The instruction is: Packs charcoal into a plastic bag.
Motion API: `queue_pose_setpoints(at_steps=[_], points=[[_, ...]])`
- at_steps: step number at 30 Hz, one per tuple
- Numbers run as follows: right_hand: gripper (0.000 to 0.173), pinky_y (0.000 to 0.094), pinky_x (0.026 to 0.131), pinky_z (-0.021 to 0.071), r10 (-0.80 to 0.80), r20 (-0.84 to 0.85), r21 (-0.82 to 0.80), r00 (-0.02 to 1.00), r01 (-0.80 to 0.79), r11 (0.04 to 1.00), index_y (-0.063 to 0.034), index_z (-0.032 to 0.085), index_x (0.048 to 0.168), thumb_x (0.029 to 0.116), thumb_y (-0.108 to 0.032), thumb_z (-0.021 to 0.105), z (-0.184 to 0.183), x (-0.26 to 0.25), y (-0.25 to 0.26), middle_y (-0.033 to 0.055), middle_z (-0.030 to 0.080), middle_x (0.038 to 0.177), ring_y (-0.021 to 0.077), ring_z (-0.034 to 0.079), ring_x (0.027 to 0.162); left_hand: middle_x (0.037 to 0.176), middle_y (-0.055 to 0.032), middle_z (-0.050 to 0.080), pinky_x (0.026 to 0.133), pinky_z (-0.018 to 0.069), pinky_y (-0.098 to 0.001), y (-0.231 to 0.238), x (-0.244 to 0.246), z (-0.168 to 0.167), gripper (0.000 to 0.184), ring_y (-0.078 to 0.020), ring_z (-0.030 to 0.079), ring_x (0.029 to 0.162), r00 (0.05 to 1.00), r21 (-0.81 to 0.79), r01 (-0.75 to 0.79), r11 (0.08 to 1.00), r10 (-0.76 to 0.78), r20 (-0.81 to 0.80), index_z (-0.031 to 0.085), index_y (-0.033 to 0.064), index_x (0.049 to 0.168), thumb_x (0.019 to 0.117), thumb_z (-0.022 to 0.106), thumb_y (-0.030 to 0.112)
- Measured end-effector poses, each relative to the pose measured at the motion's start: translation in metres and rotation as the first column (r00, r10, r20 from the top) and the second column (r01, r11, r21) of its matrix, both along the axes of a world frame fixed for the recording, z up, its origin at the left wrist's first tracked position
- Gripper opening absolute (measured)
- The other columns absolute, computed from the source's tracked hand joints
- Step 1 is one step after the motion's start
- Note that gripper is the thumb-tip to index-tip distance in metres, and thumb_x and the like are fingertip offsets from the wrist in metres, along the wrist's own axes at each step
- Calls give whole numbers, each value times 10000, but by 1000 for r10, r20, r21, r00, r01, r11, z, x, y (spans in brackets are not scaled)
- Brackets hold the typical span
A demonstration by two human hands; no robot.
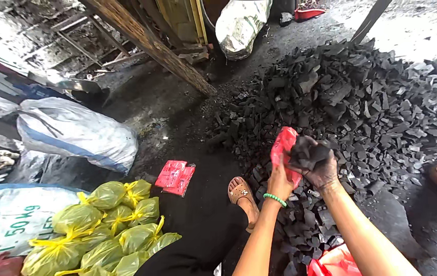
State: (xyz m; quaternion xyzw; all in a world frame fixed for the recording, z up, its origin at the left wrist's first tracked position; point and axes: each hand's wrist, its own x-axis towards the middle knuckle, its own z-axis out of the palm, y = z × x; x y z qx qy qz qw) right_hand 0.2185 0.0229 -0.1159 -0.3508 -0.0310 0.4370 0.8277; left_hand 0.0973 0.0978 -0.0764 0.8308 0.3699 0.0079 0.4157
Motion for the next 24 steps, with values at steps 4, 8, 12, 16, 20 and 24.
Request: queue_pose_setpoints(at_steps=[4, 8, 12, 16, 20, 24], points=[[570, 612, 1088, 414, 615, 460, -720, 641, -136, 680, -140, 541, 1482, 1079, -521, 405, -9, 9, -3, 179, 520, 1503, 369, 504, 1360, 1581, -292, 362, 960, 494, -651, 13, -4, -3, 1009, -528, 537, 1264, 985, -64, -100, 993, 108, 136, 172, 108, 1643, 817, 709, -107], [485, 706, 1134, 307, 652, 628, -750, 424, 107, 652, -114, 596, 1444, 1065, -409, 524, 3, 32, -10, 314, 362, 1573, 514, 364, 1437, 1481, -288, 474, 882, 548, -589, 24, 13, -21, 848, -440, 626, 1147, 979, -76, -59, 995, 73, 191, 375, 62, 1553, 793, 710, -110], [387, 441, 902, 587, 177, 569, -496, 803, 164, 853, -26, 574, 1364, 1098, -250, 405, 16, 45, -52, 127, 656, 1305, 231, 686, 1107, 1480, -308, 448, 848, 564, -566, 35, 25, -25, 744, -427, 643, 1082, 992, -188, -10, 982, 34, 124, 448, 58, 1503, 821, 697, -105], [457, 443, 950, 548, -195, 562, -571, 804, 548, 611, 10, 464, 1433, 1100, -299, 418, -51, 2, -111, 212, 581, 1325, 260, 638, 1118, 1551, -308, 367, 1028, 487, -574, 29, 16, -54, 605, -452, 498, 1326, 968, -132, -61, 989, 91, 235, 505, 108, 1496, 931, 724, 99], [557, 608, 1156, 332, -8, 612, -770, 791, 598, 223, 112, 460, 1431, 1075, -316, 469, -108, -83, -140, 379, 458, 1442, 506, 438, 1372, 1504, -271, 437, 1066, 460, -505, -19, -26, -105, 564, -364, 488, 1339, 669, -264, -562, 784, 619, 412, 417, -17, 1491, 1049, 501, 323], [742, 695, 1182, 199, 291, 526, -847, 800, 523, 94, 7, 352, 1574, 1017, -448, 533, -115, -113, -113, 344, 273, 1612, 574, 240, 1481, 1602, -358, 231, 1132, 306, -668, -86, -61, -152, 657, -543, 293, 1450, 557, -250, -824, 508, 807, -197, 344, 52, 1563, 1060, 531, 430]])
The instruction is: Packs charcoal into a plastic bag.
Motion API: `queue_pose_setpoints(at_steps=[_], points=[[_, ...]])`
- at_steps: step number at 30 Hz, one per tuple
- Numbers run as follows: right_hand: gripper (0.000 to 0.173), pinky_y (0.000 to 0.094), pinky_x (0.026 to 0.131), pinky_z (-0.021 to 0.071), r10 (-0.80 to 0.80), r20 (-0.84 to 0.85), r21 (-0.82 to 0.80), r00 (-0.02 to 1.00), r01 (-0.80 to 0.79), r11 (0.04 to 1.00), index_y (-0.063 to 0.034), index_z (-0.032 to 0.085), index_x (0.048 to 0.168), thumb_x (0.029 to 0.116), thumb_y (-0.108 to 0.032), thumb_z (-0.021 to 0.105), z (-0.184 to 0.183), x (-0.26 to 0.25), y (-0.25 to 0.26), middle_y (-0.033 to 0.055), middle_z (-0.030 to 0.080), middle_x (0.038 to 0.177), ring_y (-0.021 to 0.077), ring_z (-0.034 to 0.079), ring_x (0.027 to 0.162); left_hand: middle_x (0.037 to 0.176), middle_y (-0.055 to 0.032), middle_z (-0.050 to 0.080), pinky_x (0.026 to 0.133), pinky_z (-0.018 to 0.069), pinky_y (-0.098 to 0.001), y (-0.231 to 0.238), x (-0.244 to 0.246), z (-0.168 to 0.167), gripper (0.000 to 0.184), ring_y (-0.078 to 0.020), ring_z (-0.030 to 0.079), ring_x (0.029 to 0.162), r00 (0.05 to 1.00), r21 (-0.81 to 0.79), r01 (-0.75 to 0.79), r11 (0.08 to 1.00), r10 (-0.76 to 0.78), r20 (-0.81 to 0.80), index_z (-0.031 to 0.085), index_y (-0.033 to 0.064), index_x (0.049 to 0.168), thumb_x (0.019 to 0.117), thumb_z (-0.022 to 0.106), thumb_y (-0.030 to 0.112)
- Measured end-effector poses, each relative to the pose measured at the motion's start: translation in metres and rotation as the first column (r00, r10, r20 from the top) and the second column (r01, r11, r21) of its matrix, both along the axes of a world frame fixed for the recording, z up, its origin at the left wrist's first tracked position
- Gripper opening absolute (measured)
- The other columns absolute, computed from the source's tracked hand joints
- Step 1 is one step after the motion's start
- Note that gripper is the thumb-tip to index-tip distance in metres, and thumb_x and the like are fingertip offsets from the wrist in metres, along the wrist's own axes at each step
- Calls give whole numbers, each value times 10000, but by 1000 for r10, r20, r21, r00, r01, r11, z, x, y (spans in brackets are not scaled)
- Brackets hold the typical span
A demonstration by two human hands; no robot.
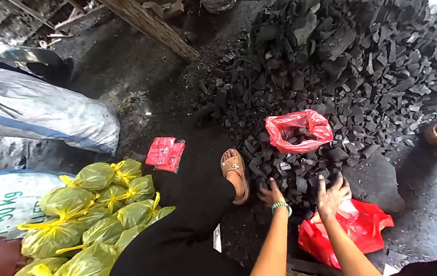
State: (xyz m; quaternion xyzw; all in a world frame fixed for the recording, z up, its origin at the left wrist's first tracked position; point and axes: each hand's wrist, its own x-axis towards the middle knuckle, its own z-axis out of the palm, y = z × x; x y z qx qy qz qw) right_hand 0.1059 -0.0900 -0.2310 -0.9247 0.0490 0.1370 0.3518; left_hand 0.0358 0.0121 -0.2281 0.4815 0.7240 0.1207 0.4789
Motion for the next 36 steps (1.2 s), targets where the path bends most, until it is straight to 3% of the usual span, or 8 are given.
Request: queue_pose_setpoints(at_steps=[2, 5, 9, 14, 17, 22, 31, 36], points=[[813, 727, 1123, 284, 23, -83, 27, 996, -21, 999, -77, 308, 1613, 982, -469, 638, 12, 2, 20, 299, 257, 1639, 568, 279, 1465, 1663, -316, 94, 1176, 216, -680, -19, 7, -6, 766, -513, 177, 1515, 1000, -198, 13, 980, -9, 21, 172, 128, 1644, 1056, 514, 480], [903, 717, 1050, 370, 103, -91, 70, 991, -97, 993, -160, 307, 1625, 898, -420, 776, 14, 2, 31, 295, 291, 1620, 558, 377, 1403, 1669, -295, 68, 1169, 288, -596, -19, 33, 3, 941, -464, 205, 1513, 988, -295, -89, 951, 121, 93, -4, 129, 1649, 1018, 562, 539], [945, 705, 1086, 357, 243, -51, 268, 969, -221, 938, -166, 305, 1626, 849, -326, 819, 1, 11, 15, 287, 377, 1573, 506, 417, 1404, 1628, -319, 203, 1160, 328, -546, -10, 39, 12, 958, -444, 310, 1470, 980, -281, -102, 954, 145, 138, -2, 66, 1636, 1011, 647, 392], [927, 550, 1196, 306, 219, -186, 621, 958, -58, 782, -172, 262, 1631, 857, -368, 732, -22, 29, 3, 157, 294, 1662, 301, 314, 1515, 1643, -290, 203, 1160, 335, -557, -27, 37, 31, 777, -419, 288, 1498, 976, -245, -34, 969, 85, 202, 3, 110, 1645, 1088, 515, 287], [800, 546, 1072, 437, 300, -235, 698, 925, -54, 714, -173, 374, 1571, 863, -324, 717, -13, 34, -4, 153, 414, 1579, 293, 469, 1385, 1615, -286, 252, 981, 436, -710, -40, 34, 34, 656, -489, 367, 1415, 949, -232, 11, 973, 63, 309, 187, 194, 1630, 1081, 516, 338], [717, 449, 1010, 501, 411, -203, 751, 889, -128, 648, -142, 473, 1495, 828, -248, 712, 21, 45, -15, 100, 516, 1485, 207, 557, 1273, 1397, -253, 520, 943, 474, -619, -49, 23, 58, 370, -406, 522, 1252, 922, -157, 260, 953, -197, 332, 593, 80, 1366, 1098, 474, 304], [746, 358, 1005, 538, 265, 332, 800, 905, -420, 428, -109, 443, 1468, 832, -379, 724, 116, 94, 8, 34, 610, 1351, 124, 607, 1207, 1257, -135, 631, 927, 503, -457, -19, 73, 150, 281, -241, 598, 1134, 746, 439, 317, 841, -506, 432, 706, 65, 1211, 1026, 560, 218], [753, 376, 1060, 485, 330, 254, 776, 909, -395, 492, -162, 333, 1585, 912, -337, 622, 102, 148, 71, 96, 460, 1536, 141, 529, 1314, 1369, -198, 582, 895, 503, -602, 64, 131, 152, 430, -352, 579, 1200, 733, 111, 483, 869, -470, 492, 580, 133, 1404, 1084, 464, 396]])
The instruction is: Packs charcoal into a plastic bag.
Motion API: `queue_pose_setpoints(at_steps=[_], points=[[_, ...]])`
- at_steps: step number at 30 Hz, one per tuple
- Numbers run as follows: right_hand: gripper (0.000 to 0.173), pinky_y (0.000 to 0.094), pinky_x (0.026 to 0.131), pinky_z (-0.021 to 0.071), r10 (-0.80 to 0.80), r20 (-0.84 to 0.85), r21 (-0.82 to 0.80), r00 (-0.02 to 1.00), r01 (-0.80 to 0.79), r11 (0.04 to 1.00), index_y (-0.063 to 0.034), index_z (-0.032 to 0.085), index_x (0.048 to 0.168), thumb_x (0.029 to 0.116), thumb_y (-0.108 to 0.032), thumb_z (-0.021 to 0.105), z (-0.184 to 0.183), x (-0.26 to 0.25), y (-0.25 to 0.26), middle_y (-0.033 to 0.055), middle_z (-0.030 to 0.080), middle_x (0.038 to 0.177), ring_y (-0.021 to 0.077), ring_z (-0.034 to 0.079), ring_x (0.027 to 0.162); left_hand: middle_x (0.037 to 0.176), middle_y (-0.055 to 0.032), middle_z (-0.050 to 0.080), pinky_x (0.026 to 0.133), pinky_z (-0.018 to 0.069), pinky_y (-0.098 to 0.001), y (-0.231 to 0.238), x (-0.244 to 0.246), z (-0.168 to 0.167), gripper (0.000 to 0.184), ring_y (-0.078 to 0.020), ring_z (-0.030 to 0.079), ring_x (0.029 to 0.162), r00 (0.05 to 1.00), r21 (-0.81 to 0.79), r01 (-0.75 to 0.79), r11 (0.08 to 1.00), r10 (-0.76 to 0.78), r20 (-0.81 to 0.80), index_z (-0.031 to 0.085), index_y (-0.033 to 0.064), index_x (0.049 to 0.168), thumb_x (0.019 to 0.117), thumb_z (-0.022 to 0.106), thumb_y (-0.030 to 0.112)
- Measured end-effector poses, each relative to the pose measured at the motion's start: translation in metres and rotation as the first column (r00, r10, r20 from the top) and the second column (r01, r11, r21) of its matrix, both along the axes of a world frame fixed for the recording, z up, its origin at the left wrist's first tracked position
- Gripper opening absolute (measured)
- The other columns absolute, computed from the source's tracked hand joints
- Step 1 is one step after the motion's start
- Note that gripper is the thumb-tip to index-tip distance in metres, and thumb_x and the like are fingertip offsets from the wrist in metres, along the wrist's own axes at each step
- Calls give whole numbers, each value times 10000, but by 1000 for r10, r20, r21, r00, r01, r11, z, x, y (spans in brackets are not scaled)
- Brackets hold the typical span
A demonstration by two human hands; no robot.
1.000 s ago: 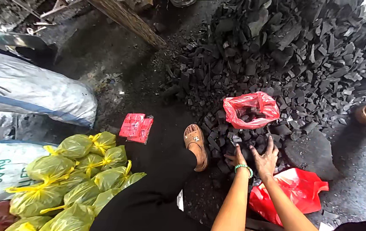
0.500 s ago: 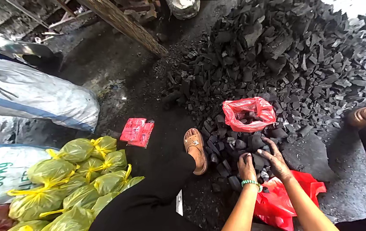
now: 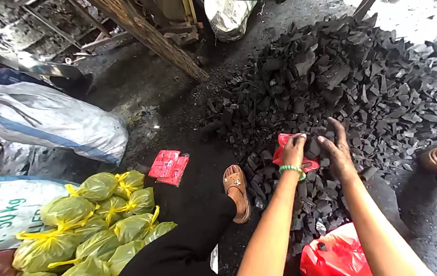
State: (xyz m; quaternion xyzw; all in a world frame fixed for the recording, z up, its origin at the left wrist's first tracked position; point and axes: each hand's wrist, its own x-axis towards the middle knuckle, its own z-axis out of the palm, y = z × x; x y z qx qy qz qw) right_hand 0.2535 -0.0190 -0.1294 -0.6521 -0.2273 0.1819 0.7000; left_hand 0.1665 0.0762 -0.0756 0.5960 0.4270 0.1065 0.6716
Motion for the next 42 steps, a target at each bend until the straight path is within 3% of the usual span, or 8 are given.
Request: queue_pose_setpoints(at_steps=[7, 13, 19, 24, 29, 32, 38, 42], points=[[661, 688, 1142, 305, 112, -59, -388, 992, -126, 913, -167, 344, 1609, 1042, -475, 488, -46, -18, 44, 228, 376, 1606, 439, 377, 1460, 1531, -246, 422, 990, 383, -746, 58, 0, -54, 795, -448, 429, 1374, 966, -401, -148, 904, 46, -254, 407, 101, 1535, 999, 409, 688], [503, 705, 1120, 321, 403, 75, -588, 912, -286, 757, -105, 583, 1440, 1035, -403, 591, -41, 6, 69, 269, 477, 1512, 494, 435, 1397, 1575, -235, 370, 1013, 413, -696, 95, -20, -44, 756, -459, 426, 1381, 984, -418, -147, 897, 89, -153, 357, 125, 1566, 999, 481, 609], [353, 657, 1112, 376, 683, 217, -737, 697, -342, 583, -104, 710, 1273, 932, -15, 695, -4, 9, 58, 181, 585, 1445, 454, 478, 1380, 1504, -270, 464, 983, 470, -664, 88, -24, -32, 562, -460, 517, 1312, 829, -57, 409, 911, -396, -395, 413, 110, 1549, 1046, 595, 283], [299, 718, 1103, 323, 818, 57, -917, 572, -293, 269, -149, 739, 1241, 1032, -56, 547, 36, 14, 41, 99, 577, 1487, 437, 353, 1484, 1434, -238, 562, 1061, 458, -591, 76, -25, -2, 366, -421, 563, 1300, 469, 281, 816, 504, -296, -832, 596, 47, 1401, 1047, 532, 112], [325, 619, 1064, 455, 567, 291, -664, 770, -264, 700, -49, 712, 1259, 972, 41, 587, 40, 40, 0, 209, 628, 1376, 393, 607, 1262, 1567, -241, 371, 892, 528, -624, 62, -22, 26, 371, -499, 561, 1214, 508, 450, 824, 345, -98, -856, 658, 63, 1331, 985, 564, -33], [302, 606, 927, 532, 272, 196, -602, 942, -103, 792, -27, 669, 1255, 957, -63, 687, 8, 56, -33, 225, 673, 1238, 386, 677, 1076, 1626, -262, 271, 867, 518, -695, 79, -22, 33, 604, -578, 460, 1306, 592, 525, 751, 399, -57, -804, 576, 216, 1460, 929, 629, -66], [984, 891, 1053, 144, 393, 139, -939, 909, -5, 344, -279, 394, 1595, 759, -288, 911, -93, -16, -57, 346, 133, 1656, 619, 138, 1493, 1444, -340, 483, 983, 472, -667, 104, -36, 31, 647, -525, 575, 1215, 554, 318, 730, 605, -252, -793, 448, 167, 1525, 934, 670, 24], [692, 788, 963, 391, 508, 179, -920, 842, -39, 390, -220, 529, 1512, 879, -75, 767, -89, -37, -41, 319, 435, 1520, 595, 430, 1342, 1304, -242, 629, 999, 482, -559, 109, -38, 26, 424, -365, 620, 1179, 866, 333, 440, 834, -297, -402, 595, 35, 1359, 947, 592, -65]])
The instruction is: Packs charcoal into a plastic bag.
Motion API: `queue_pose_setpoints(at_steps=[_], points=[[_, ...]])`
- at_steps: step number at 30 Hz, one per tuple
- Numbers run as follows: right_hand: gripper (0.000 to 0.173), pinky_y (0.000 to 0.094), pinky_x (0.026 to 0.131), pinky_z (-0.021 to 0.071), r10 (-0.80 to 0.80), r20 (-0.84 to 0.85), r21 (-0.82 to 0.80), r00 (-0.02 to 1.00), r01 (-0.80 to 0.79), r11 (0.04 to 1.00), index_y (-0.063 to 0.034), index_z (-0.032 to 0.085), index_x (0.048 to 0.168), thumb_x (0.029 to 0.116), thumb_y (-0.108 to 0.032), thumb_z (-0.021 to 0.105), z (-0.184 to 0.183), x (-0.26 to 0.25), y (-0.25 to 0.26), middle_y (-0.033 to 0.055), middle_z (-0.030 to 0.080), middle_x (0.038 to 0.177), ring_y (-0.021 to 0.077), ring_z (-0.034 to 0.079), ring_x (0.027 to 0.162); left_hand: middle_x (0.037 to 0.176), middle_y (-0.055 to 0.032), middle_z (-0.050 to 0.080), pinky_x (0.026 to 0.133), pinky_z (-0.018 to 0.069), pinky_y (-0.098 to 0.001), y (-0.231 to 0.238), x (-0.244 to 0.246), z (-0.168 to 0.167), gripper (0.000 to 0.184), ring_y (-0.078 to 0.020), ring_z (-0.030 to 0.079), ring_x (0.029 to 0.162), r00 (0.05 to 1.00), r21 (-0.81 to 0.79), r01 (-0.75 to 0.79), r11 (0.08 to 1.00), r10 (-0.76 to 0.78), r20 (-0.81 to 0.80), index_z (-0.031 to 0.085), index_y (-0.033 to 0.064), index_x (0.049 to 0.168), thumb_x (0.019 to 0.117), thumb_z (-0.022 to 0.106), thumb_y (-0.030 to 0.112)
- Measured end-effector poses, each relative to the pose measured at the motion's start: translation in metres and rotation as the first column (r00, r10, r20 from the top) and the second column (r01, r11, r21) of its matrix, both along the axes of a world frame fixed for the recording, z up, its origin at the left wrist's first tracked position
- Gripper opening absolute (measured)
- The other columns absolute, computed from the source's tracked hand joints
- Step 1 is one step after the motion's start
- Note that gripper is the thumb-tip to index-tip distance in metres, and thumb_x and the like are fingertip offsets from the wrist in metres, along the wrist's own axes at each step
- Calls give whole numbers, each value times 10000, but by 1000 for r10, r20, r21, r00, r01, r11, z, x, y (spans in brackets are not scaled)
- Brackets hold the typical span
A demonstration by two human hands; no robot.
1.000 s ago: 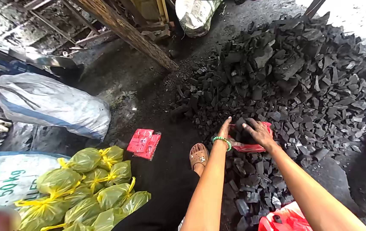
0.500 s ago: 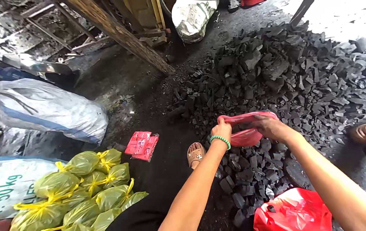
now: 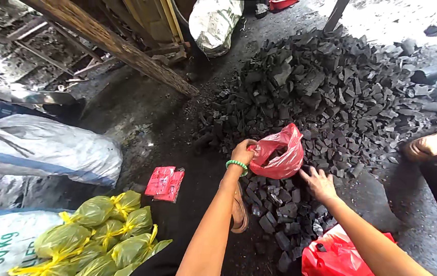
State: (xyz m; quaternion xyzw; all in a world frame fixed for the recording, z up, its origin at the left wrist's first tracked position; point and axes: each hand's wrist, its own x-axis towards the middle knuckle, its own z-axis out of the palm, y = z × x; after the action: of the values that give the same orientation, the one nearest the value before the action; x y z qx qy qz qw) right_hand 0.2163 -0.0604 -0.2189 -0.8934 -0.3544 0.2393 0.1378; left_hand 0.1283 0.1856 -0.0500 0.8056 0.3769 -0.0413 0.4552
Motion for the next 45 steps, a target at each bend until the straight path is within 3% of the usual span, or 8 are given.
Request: queue_pose_setpoints(at_steps=[4, 10, 13, 17, 23, 28, 35, 45], points=[[770, 675, 935, 510, -4, -135, -118, 991, -12, 993, -271, 458, 1553, 878, -88, 779, -8, 14, 15, 290, 405, 1534, 553, 420, 1367, 847, -80, 634, 643, 550, -297, -19, 7, 38, 351, -151, 624, 671, 915, -459, -160, 874, 305, 262, 549, 40, 1315, 992, 459, -60], [701, 689, 1019, 452, -81, -220, 166, 972, 119, 979, -182, 543, 1487, 845, -71, 803, -17, 13, -10, 293, 519, 1437, 531, 502, 1305, 931, -106, 615, 602, 514, -285, -35, -6, 46, 457, -147, 584, 661, 979, -491, -43, 870, 135, 154, 474, 67, 1425, 985, 483, -55], [759, 551, 888, 567, -312, -672, 497, 672, 721, 482, -6, 429, 1468, 798, 71, 775, 8, 15, -14, 280, 596, 1297, 377, 657, 1082, 1057, -137, 645, 609, 498, -271, -48, -10, 38, 593, -147, 606, 732, 943, -519, -87, 850, 239, 232, 422, 112, 1483, 938, 504, -109], [690, 463, 763, 627, 248, -915, 331, 319, 943, 11, -303, 308, 1471, 904, -93, 641, 96, 7, 28, 57, 607, 1189, 245, 692, 969, 1136, -158, 609, 582, 494, -294, -63, -2, 38, 792, -174, 599, 747, 878, -532, -69, 844, 304, 369, 307, 224, 1572, 900, 518, -137], [796, 607, 1073, 448, 252, -289, 550, 923, -55, 833, -138, 472, 1531, 823, -82, 833, 140, 20, 74, 260, 449, 1528, 401, 515, 1351, 1137, -138, 590, 543, 481, -281, -61, -5, 95, 802, -155, 587, 713, 857, -382, -57, 922, 242, 455, 276, 264, 1577, 912, 510, -118], [339, 394, 845, 624, 121, -581, 726, 805, 446, 523, -18, 631, 1297, 973, -115, 614, 139, 67, 8, 121, 737, 1134, 204, 733, 965, 1079, -42, 681, 589, 572, -257, -47, -62, 139, 770, -111, 669, 731, 839, -378, 7, 926, 200, 505, 293, 335, 1548, 892, 512, -4], [1320, 890, 1009, 230, -554, -209, 44, 806, 573, 818, -264, 133, 1666, 662, -451, 969, -19, 123, -56, 371, 30, 1655, 678, 192, 1436, 1139, -69, 684, 591, 607, -279, -31, -100, 132, 825, -144, 714, 754, 803, -436, -76, 897, 314, 506, 342, 383, 1503, 799, 648, 80], [849, 731, 944, 461, -231, 86, 150, 969, 216, 965, -238, 551, 1490, 735, -312, 934, -31, 64, -40, 316, 328, 1592, 589, 328, 1422, 1155, -111, 691, 606, 613, -310, -14, -111, 123, 790, -188, 727, 769, 840, -472, -145, 869, 361, 406, 362, 354, 1499, 806, 700, 181]])
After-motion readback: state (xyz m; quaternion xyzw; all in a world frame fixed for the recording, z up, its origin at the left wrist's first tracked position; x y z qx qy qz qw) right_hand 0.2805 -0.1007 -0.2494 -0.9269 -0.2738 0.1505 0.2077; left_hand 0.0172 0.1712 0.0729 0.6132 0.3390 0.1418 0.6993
